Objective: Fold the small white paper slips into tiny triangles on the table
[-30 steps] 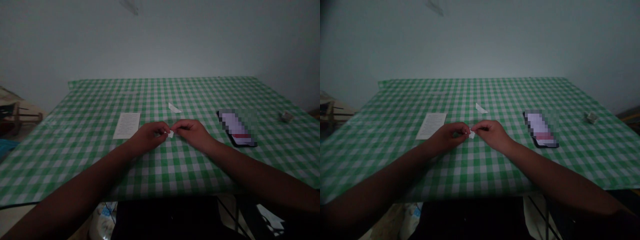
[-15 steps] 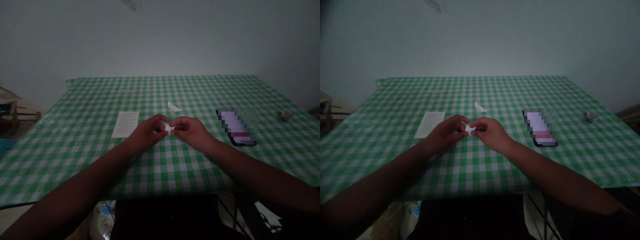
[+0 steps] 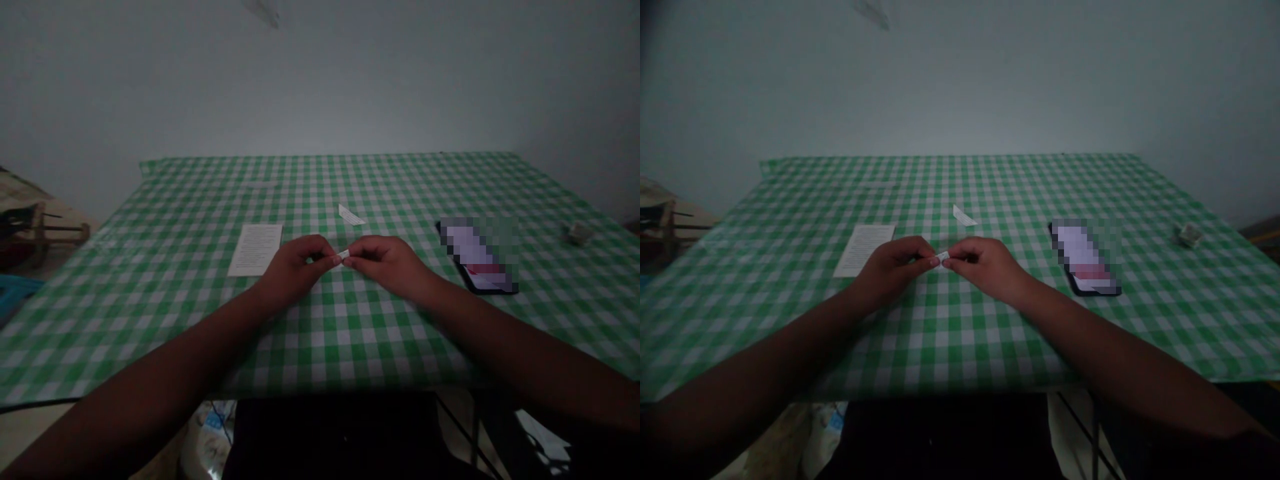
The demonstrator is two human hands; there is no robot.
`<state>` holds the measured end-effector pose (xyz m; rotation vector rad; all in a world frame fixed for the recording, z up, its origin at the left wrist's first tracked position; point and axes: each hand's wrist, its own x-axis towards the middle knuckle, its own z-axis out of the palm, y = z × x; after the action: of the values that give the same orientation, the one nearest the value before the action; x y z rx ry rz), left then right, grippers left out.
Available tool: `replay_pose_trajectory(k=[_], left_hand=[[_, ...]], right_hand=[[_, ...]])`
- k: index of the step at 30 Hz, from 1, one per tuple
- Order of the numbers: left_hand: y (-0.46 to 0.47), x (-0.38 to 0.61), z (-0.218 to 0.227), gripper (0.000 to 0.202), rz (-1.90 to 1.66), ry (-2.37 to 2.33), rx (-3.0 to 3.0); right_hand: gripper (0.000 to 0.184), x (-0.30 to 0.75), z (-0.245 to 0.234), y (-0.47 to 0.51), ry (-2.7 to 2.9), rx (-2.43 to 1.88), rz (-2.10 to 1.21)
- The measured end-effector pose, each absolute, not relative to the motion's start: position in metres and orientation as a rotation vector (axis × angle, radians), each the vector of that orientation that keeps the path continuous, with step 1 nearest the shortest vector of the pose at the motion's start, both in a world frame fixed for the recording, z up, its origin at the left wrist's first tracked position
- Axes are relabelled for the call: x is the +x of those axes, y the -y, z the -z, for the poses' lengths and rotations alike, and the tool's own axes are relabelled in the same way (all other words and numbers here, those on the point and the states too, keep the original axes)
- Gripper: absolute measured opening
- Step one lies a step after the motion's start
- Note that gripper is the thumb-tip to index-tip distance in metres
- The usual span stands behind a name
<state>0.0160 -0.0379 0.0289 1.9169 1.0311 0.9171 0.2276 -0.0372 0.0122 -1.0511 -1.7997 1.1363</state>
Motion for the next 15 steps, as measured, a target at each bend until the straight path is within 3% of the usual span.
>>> replay_pose_trajectory(k=[8, 15], left_hand=[[0.0381, 0.0157, -0.0302, 0.016, -0.733, -1.036, 2.161], [0.0404, 0.0169, -0.0322, 0.012, -0.631, -0.847, 2.581]], right_hand=[[0.020, 0.2333, -0.0202, 0.0339, 2.260, -0.892, -0.677], [0.026, 0.2307, -0.0226, 0.0377, 2.491, -0.718, -0.464]])
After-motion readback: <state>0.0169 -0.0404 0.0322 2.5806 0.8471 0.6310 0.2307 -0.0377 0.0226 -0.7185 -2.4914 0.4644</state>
